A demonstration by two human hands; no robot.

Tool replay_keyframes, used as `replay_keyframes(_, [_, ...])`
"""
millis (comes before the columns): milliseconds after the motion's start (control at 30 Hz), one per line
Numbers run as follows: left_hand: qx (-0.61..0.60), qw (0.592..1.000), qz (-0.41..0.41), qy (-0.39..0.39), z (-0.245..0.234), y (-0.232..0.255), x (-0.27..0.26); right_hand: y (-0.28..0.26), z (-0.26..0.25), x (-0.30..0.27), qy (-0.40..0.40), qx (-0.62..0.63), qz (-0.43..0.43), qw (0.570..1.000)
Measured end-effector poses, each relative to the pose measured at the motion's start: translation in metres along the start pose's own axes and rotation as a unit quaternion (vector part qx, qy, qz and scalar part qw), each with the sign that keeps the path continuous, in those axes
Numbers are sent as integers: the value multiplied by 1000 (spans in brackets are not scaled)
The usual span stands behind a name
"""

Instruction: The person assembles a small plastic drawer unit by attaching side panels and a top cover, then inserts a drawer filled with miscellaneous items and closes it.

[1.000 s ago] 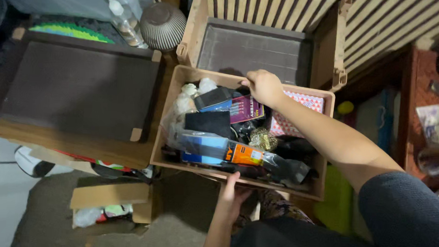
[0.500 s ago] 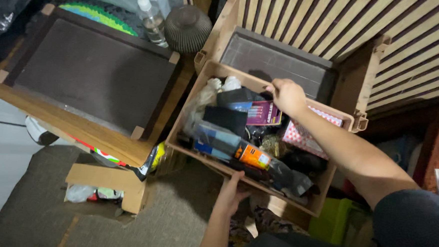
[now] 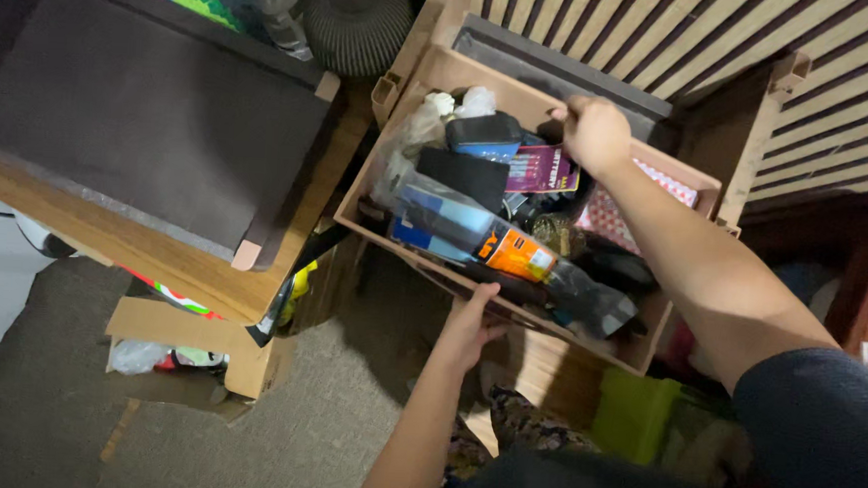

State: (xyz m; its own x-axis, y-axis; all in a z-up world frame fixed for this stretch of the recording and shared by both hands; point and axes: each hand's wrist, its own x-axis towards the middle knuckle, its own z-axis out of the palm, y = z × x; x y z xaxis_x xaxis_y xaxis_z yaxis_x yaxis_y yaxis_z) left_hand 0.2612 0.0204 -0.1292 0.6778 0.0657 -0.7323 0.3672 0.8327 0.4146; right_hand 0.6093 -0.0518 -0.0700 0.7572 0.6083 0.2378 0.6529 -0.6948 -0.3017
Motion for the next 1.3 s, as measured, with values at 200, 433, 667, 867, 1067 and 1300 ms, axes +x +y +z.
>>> replay_keyframes(200, [-16,999,18,-26,32,11,20,28,2,26,3,-52,-26,998])
replay_keyframes(433, [38,998,20,-35,56,27,58,-18,-26,42,60,-74,12,995])
replay_keyframes(667, [352,933,-58,-41,50,84,33,-121,-53,-87,-65,115,-55,990])
replay_keyframes(867, [698,664,259,67,53,159,-4,-132,-63,-125,25,70,-79,994])
replay_keyframes(1067, [636,476,593,-128,48,182,6,-152,-54,-174,29,17,-29,999])
replay_keyframes(1300, [689,354,627,-83,36,160,33,-150,-30,-176,86,-76,-30,993])
